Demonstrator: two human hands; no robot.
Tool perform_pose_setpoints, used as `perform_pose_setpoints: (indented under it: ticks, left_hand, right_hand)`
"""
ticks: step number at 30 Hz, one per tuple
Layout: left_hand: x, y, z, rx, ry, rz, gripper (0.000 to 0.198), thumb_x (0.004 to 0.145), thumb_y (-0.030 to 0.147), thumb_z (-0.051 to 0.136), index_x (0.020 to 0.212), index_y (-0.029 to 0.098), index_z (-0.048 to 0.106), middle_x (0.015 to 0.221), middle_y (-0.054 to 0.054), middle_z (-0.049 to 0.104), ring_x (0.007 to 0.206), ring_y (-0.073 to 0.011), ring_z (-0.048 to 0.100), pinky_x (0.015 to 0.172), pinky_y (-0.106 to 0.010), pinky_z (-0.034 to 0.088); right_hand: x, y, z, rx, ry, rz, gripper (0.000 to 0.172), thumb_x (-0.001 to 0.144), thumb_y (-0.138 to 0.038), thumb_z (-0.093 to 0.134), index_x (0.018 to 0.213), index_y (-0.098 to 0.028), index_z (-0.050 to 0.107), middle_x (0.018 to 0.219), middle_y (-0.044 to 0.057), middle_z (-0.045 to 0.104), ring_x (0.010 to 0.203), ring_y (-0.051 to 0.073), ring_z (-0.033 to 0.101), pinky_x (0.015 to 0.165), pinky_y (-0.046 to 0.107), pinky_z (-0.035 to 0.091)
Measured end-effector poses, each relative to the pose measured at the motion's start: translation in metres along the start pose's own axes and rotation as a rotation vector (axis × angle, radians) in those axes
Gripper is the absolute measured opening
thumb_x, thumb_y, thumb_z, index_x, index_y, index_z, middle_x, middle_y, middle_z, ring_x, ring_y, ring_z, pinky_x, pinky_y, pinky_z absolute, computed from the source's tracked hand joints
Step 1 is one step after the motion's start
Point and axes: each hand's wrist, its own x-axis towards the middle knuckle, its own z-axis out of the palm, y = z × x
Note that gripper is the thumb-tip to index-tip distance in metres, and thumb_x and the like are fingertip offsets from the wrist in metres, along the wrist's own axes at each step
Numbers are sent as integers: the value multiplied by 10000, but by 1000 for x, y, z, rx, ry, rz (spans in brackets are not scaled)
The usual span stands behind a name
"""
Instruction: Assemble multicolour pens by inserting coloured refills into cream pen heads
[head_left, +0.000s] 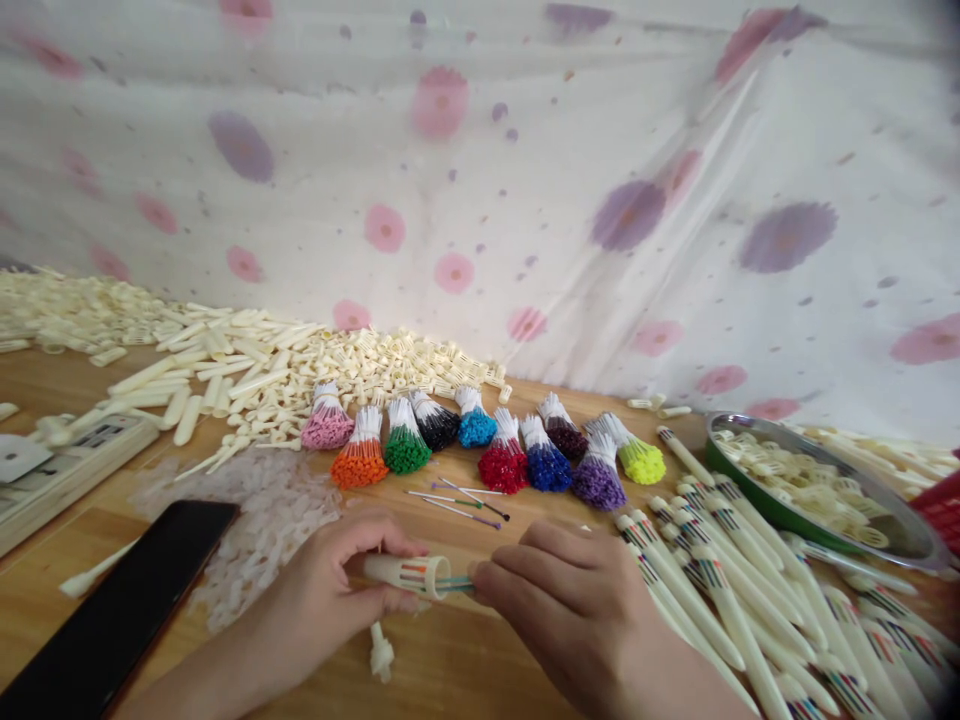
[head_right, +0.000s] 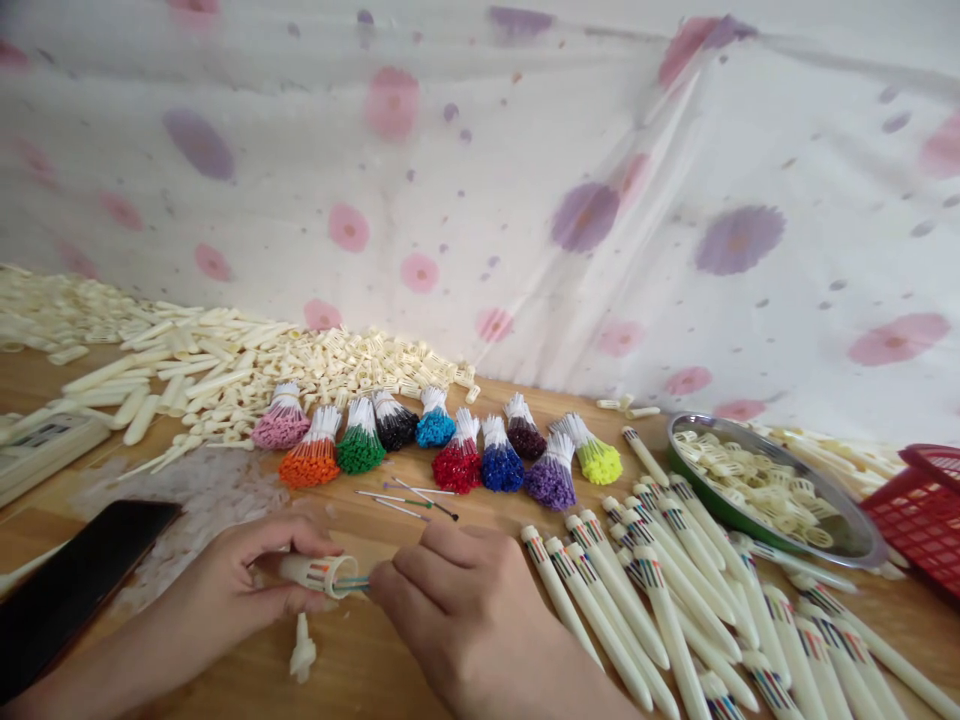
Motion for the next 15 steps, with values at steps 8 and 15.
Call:
perform_pose_setpoints:
  ticks: [8,15]
  left_hand:
    - [1,-1,4,-137,51,-16,150,597,125,701,708,218,662,749,18,640,757,-178,597,677,-263,447]
    - [4,-6,6,-311,33,45,164,555,99,700,647,200,610,697,34,570,694,-153,549,636,-241,424]
  right_hand:
    - [2,-4,-3,-58,-30,44,181,917,-123,423,910,-97,602,731,53,613,630,155,479,546,274,343]
    - [3,-15,-6,-75,54,192,177,884,-104,460,835,-147,625,638,9,594,585,139,491,506,255,325]
